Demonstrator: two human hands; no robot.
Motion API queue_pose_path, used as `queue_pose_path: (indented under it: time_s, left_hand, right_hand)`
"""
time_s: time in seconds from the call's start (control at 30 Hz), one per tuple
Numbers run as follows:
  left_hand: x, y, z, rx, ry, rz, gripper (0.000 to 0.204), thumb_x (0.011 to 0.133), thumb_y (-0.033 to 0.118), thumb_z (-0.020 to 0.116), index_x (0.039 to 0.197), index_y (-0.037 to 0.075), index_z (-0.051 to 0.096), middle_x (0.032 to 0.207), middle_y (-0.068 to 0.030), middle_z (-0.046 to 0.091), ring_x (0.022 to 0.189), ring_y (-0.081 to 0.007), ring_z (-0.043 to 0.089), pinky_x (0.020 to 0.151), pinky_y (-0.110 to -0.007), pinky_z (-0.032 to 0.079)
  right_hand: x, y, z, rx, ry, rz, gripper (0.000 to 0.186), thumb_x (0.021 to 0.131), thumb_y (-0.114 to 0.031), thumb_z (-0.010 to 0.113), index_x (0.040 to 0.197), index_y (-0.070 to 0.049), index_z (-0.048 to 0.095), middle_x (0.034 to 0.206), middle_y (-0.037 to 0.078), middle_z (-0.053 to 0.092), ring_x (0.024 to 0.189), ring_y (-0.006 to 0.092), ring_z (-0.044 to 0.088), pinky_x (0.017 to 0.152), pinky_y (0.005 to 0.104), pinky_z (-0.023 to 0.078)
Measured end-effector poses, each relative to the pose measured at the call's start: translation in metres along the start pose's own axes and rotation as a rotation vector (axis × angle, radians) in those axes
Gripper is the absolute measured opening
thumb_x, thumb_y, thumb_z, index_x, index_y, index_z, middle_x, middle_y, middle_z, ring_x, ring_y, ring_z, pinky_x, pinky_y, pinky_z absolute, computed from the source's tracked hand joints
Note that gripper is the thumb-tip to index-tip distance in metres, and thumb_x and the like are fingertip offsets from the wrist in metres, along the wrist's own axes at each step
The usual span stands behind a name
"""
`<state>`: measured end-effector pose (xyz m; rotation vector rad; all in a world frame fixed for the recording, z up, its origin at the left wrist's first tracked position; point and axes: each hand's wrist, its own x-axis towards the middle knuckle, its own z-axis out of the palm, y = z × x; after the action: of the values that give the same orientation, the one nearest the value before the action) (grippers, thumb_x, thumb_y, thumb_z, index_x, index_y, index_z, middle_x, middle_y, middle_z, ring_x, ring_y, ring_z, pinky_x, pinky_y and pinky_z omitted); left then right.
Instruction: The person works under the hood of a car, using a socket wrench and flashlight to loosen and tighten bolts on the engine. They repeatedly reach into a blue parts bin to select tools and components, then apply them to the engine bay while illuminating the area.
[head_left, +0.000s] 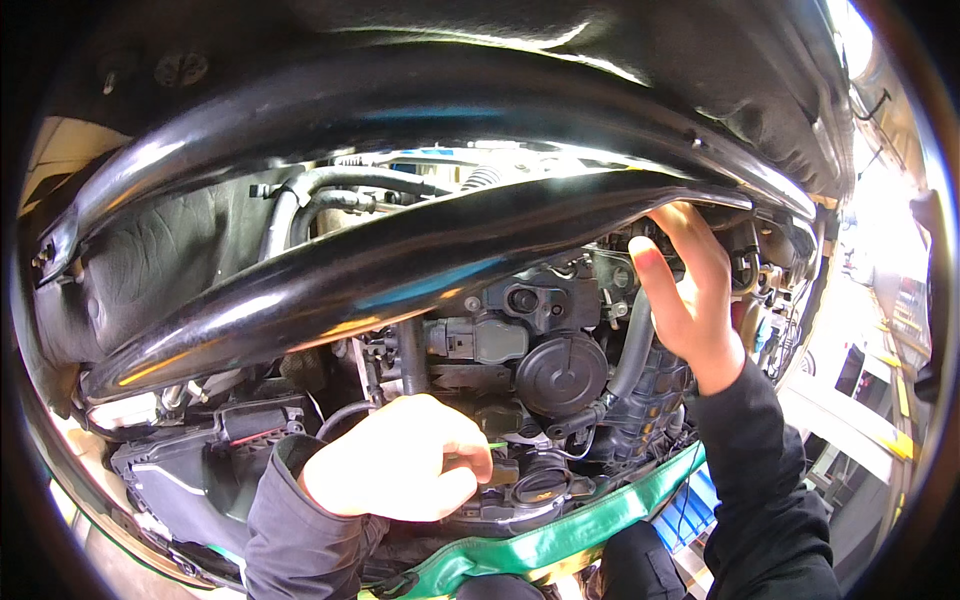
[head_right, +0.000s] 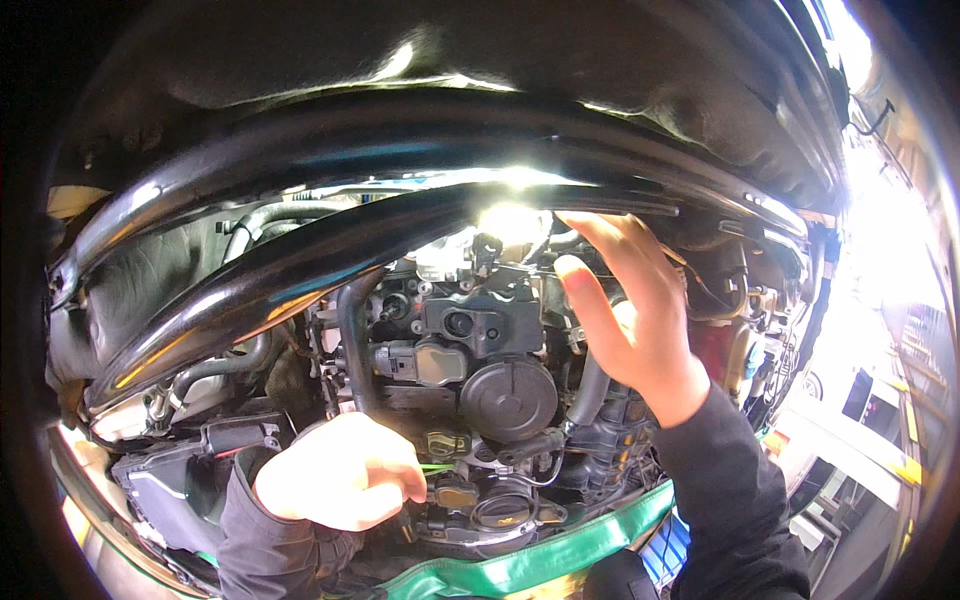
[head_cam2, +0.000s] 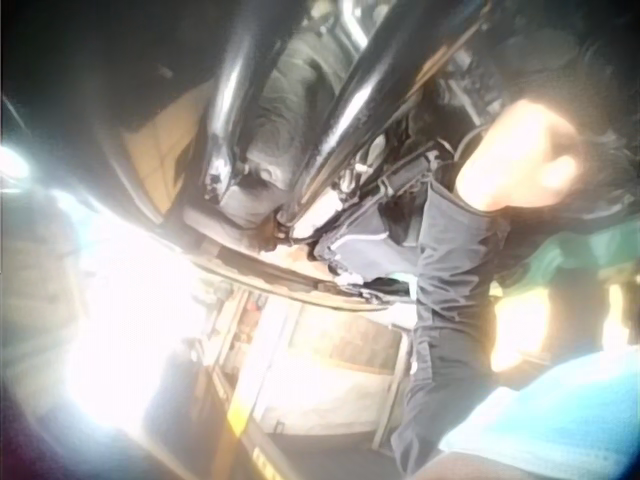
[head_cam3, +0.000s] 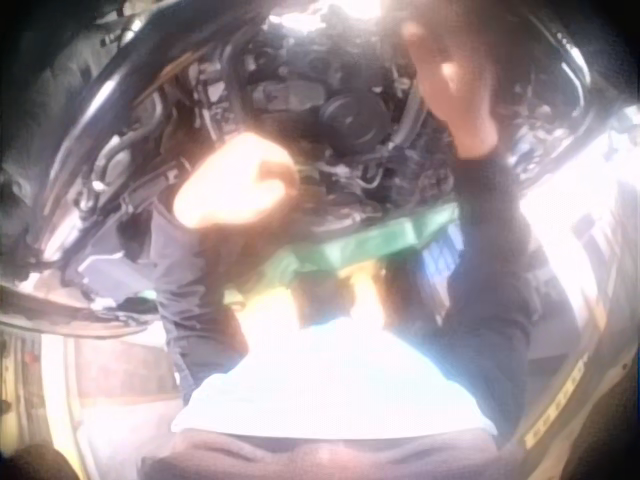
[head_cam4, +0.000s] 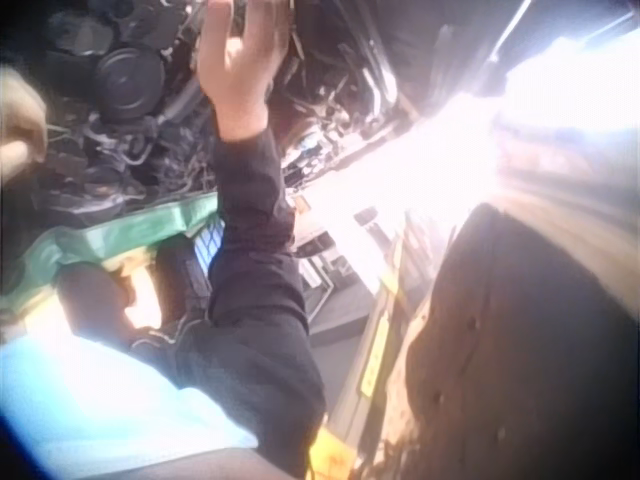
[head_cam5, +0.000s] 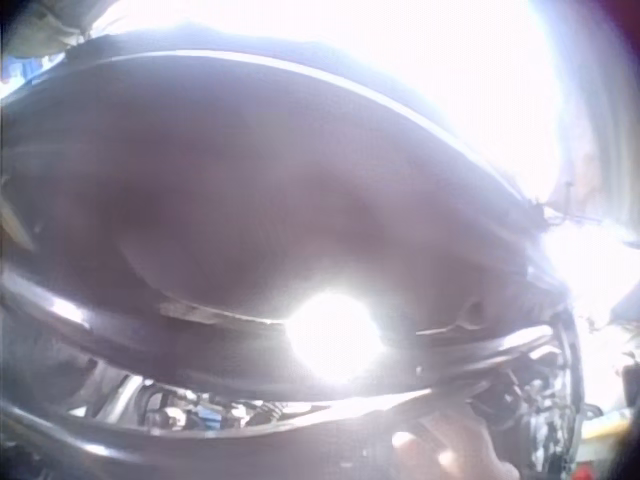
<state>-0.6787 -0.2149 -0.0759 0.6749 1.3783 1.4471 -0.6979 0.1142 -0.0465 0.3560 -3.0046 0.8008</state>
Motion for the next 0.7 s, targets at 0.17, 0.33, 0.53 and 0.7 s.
queue_pose_path:
  time_s: [0.17,0.33,0.53,0.7]
  left_hand:
    - [0.001,0.001,-0.002,-0.035,-0.064,-0.068,0.023,0.080,0.016,0.060,0.088,-0.001,0.074,0.080,-0.0158,0.072,0.074,-0.0315,0.072,0.069,-0.038,0.059]
    - [0.007,-0.001,0.000,-0.089,-0.072,-0.129,0.027,0.078,0.015,0.061,0.094,-0.001,0.075,0.082,-0.0137,0.072,0.072,-0.0274,0.071,0.068,-0.036,0.057]
    - [0.010,0.001,0.004,-0.106,-0.031,-0.170,0.022,0.076,0.004,0.059,0.089,-0.001,0.076,0.078,-0.0099,0.072,0.067,-0.0198,0.069,0.062,-0.031,0.054]
    - [0.010,0.001,0.003,-0.099,-0.059,-0.172,0.024,0.076,0.003,0.058,0.091,-0.001,0.076,0.081,-0.0102,0.072,0.070,-0.0201,0.070,0.064,-0.030,0.055]
  right_hand:
    - [-0.069,0.009,-0.022,-0.145,0.015,0.018,0.047,0.092,-0.017,0.070,0.134,0.003,0.061,0.144,0.025,0.058,0.131,0.0421,0.057,0.112,0.0481,0.043]
    - [-0.118,-0.007,-0.019,1.173,0.189,0.586,0.074,0.102,-0.049,0.057,0.156,-0.001,0.041,0.157,0.025,0.046,0.144,0.0412,0.046,0.121,0.0505,0.033]
    - [-0.118,-0.022,-0.022,1.903,0.130,0.703,0.084,0.104,-0.062,0.040,0.163,-0.004,0.029,0.162,0.026,0.039,0.147,0.0426,0.042,0.117,0.0554,0.037]
    - [-0.113,-0.029,-0.022,1.714,0.035,0.734,0.083,0.104,-0.063,0.039,0.163,-0.005,0.029,0.161,0.025,0.041,0.146,0.0441,0.043,0.113,0.0581,0.041]
